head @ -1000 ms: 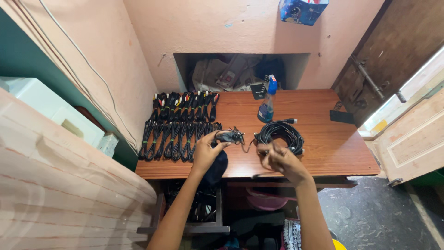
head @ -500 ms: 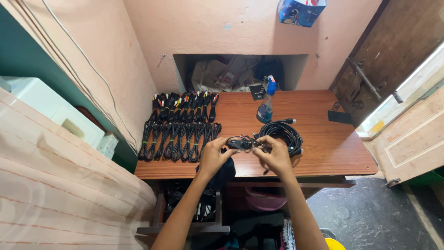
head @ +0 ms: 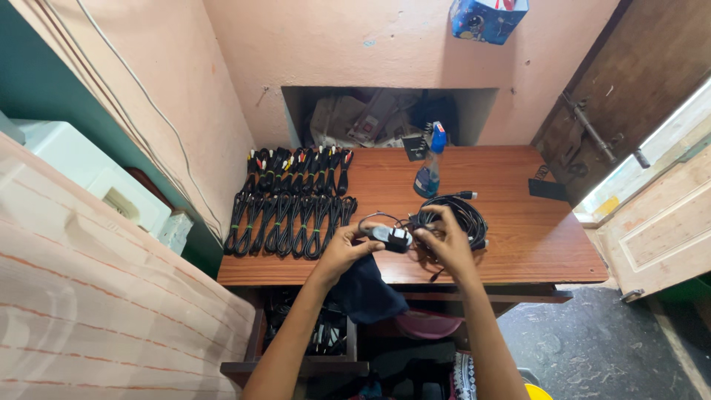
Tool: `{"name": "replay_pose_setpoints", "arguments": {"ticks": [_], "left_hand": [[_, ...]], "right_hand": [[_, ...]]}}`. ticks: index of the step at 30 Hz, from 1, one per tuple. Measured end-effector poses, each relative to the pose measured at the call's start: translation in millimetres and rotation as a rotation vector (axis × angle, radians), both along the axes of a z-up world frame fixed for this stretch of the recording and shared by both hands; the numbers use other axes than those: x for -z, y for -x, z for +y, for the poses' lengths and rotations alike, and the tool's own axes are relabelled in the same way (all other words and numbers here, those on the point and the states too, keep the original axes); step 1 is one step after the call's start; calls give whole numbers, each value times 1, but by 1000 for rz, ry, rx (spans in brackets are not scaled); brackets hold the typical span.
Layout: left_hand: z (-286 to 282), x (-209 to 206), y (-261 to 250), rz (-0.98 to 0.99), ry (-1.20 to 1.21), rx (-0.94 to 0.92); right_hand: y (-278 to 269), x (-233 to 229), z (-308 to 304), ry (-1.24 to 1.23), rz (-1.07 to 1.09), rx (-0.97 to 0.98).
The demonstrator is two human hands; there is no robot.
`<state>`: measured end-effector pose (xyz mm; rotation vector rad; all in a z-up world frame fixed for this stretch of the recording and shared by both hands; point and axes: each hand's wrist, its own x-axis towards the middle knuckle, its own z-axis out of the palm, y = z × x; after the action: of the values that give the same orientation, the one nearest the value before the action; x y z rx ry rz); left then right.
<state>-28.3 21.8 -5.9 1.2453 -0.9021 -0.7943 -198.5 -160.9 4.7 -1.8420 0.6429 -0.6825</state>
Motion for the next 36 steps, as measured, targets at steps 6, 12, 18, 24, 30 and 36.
{"name": "replay_pose_setpoints", "arguments": {"ticks": [6, 12, 18, 24, 30, 36], "left_hand": [[-7, -5, 8, 64, 115, -88], [-18, 5, 20, 160, 144, -130], [-27, 21, 14, 84, -78, -169], [-7, 30, -5, -409, -291, -124], [-3, 31, -15, -554, -318, -343], [2, 19, -2, -567, -329, -519]], "right_hand": [[-5, 10, 22, -447, -185, -293], [-6, 13, 35, -562, -284, -323], [-9, 35, 28, -644, -365, -182], [6, 47, 7, -559, -244, -77], [7, 71, 1, -499, -156, -55], [4, 99, -3, -497, -117, -49]]}}
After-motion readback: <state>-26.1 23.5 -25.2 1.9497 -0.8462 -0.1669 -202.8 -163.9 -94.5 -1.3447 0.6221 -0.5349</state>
